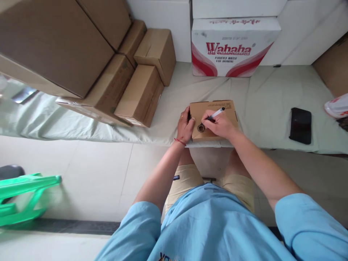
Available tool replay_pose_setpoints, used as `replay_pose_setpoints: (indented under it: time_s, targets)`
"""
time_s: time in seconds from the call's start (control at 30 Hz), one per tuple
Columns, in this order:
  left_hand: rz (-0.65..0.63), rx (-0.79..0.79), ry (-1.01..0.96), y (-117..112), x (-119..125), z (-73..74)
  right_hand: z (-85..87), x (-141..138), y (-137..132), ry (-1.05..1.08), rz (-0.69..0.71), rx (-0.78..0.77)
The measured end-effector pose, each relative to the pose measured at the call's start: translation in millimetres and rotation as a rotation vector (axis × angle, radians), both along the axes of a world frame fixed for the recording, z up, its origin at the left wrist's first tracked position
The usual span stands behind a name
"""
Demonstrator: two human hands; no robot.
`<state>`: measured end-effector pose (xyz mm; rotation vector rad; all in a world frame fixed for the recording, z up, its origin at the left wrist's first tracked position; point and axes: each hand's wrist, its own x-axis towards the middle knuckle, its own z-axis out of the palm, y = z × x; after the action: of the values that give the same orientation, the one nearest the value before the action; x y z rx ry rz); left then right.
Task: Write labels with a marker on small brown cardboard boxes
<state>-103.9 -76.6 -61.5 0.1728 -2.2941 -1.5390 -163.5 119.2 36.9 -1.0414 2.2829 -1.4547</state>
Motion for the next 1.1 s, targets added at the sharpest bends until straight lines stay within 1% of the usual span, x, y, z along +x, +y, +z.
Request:
replay_pose_setpoints:
  time_s: [0.2, 0.5, 0.6, 0.93, 1.1]
  targets:
    - [-0.002, 0.002, 0.018, 0.4, -1.2, -1.5, 0.8, -1.6, -0.9, 0.048, -0.053, 0.016]
    - [-0.006, 0.002, 0.014, 0.3, -0.6, -0.1, 1.8, -2.6, -0.5, 0.060, -0.051, 0.007]
    - [-0.007, 0.005, 0.016, -0.3, -0.5, -0.3, 2.4, -2.2, 0.6, 0.054, -0.030, 0.017]
    - [-0.017, 0.024, 0.035, -0.5, -1.2, -3.8, 4.8, -1.2, 4.2, -0.002, 0.105, 0.038]
    - [-0.008, 0.021, 0.024, -1.2, -2.2, -5.8, 3.2, -1.1, 4.2, -0.074, 0.147, 0.040]
